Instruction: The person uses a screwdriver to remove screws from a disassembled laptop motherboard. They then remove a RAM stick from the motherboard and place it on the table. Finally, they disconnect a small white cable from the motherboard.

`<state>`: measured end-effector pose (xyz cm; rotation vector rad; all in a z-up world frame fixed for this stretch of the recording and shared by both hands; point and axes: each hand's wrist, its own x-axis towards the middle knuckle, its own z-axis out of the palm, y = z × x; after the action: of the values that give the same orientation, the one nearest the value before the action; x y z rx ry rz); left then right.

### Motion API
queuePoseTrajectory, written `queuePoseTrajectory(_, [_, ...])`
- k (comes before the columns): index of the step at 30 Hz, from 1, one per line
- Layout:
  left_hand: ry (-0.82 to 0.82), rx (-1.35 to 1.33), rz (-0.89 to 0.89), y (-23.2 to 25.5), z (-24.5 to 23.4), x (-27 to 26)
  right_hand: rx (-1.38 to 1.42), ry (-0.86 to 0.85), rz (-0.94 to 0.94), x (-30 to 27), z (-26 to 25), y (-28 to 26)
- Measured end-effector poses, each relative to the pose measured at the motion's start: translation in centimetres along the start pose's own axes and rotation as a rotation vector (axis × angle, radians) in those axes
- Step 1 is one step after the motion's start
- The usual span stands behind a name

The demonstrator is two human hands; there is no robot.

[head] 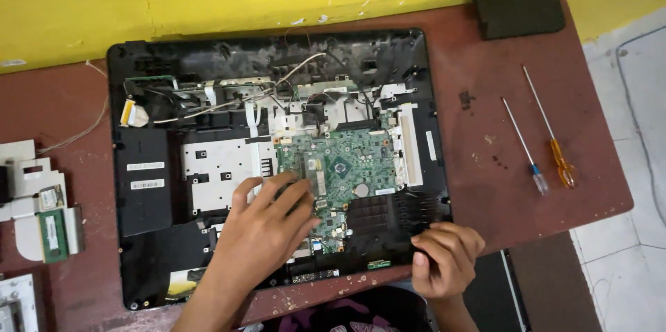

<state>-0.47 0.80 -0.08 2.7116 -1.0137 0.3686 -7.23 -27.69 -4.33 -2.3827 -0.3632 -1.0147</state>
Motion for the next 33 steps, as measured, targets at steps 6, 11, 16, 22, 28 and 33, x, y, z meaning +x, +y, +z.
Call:
queuePoseTrajectory(6, [0.002, -0.079, 0.040, 0.1, -0.1, 0.3, -0.017, -0.029, 0.047, 0.1, 0.0, -0.2])
queuePoseTrajectory(11, [0.007, -0.091, 0.031, 0.2, -0.3, 0.4, -0.009, -0.047, 0.037, -0.4, 0.0, 0.3])
queuePoseTrajectory(16, [0.027, -0.036, 0.016, 0.2, -0.3, 0.4, -0.020, -0.040, 0.017, -0.6, 0.1, 0.4])
queuePoseTrajectory(22, [-0.016, 0.007, -0.009, 0.1, 0.1, 0.2, -0.033, -0.062, 0.046, -0.9, 0.2, 0.6])
queuePoseTrajectory(28, [-0.036, 0.011, -0.015, 0.3, 0.0, 0.2, -0.022, -0.047, 0.014, -0.4, 0.0, 0.3])
queuePoseTrajectory(33, [-0.035, 0.087, -0.055, 0.4, -0.2, 0.3, -0.034, -0.091, 0.068, -0.7, 0.0, 0.7])
